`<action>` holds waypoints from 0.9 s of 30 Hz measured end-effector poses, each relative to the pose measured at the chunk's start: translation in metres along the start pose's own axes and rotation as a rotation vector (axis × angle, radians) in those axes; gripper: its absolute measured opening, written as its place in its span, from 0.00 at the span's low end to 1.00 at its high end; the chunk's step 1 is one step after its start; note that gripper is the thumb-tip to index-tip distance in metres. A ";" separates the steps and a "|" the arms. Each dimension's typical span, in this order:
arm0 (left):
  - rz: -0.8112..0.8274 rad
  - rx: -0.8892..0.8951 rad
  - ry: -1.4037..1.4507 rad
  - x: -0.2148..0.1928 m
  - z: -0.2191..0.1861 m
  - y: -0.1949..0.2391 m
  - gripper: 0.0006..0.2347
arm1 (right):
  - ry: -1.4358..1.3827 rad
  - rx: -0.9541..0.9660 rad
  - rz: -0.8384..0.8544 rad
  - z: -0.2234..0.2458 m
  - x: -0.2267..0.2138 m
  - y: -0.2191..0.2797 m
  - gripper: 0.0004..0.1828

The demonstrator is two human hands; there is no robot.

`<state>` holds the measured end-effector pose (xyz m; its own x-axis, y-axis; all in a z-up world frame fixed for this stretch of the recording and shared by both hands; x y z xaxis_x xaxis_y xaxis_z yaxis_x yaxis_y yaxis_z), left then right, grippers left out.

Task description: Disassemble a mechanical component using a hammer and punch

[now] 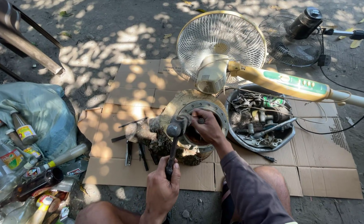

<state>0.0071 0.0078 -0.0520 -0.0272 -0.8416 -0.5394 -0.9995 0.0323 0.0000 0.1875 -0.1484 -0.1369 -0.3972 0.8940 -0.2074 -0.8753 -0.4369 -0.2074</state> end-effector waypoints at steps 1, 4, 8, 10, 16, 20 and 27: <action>-0.027 0.008 -0.005 0.003 0.005 -0.001 0.06 | -0.029 -0.021 -0.064 0.009 -0.006 0.002 0.07; -0.012 -0.025 0.065 0.036 0.044 -0.013 0.07 | -0.183 -0.145 -0.185 0.015 -0.016 0.005 0.16; 0.102 -0.152 0.010 0.069 0.109 -0.055 0.10 | -0.279 -0.251 -0.359 0.015 -0.024 0.007 0.24; 0.063 -0.192 0.069 0.062 0.109 -0.058 0.08 | -0.309 -0.283 -0.379 0.002 -0.026 0.007 0.25; -0.021 -0.075 0.157 0.065 0.089 -0.043 0.09 | -0.422 -0.216 -0.439 0.004 -0.038 0.008 0.28; 0.064 -0.031 -0.040 0.071 0.077 -0.045 0.12 | -0.668 -0.276 -0.296 0.014 -0.040 0.005 0.31; 0.051 -0.148 0.085 0.068 0.094 -0.042 0.08 | 0.244 -0.304 -0.238 0.007 -0.028 0.027 0.07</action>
<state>0.0490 -0.0003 -0.1674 -0.0734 -0.8836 -0.4624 -0.9882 0.0019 0.1531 0.1731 -0.1842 -0.1304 -0.0866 0.9396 -0.3313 -0.7988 -0.2642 -0.5405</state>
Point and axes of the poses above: each hand's wrist, its own y-axis away from the middle knuckle, its own x-axis out of the palm, z = x × y, the point moved 6 cm from there along -y, towards the middle knuckle, and after that the axes turned 9 degrees about z, right-handed, at the moved point
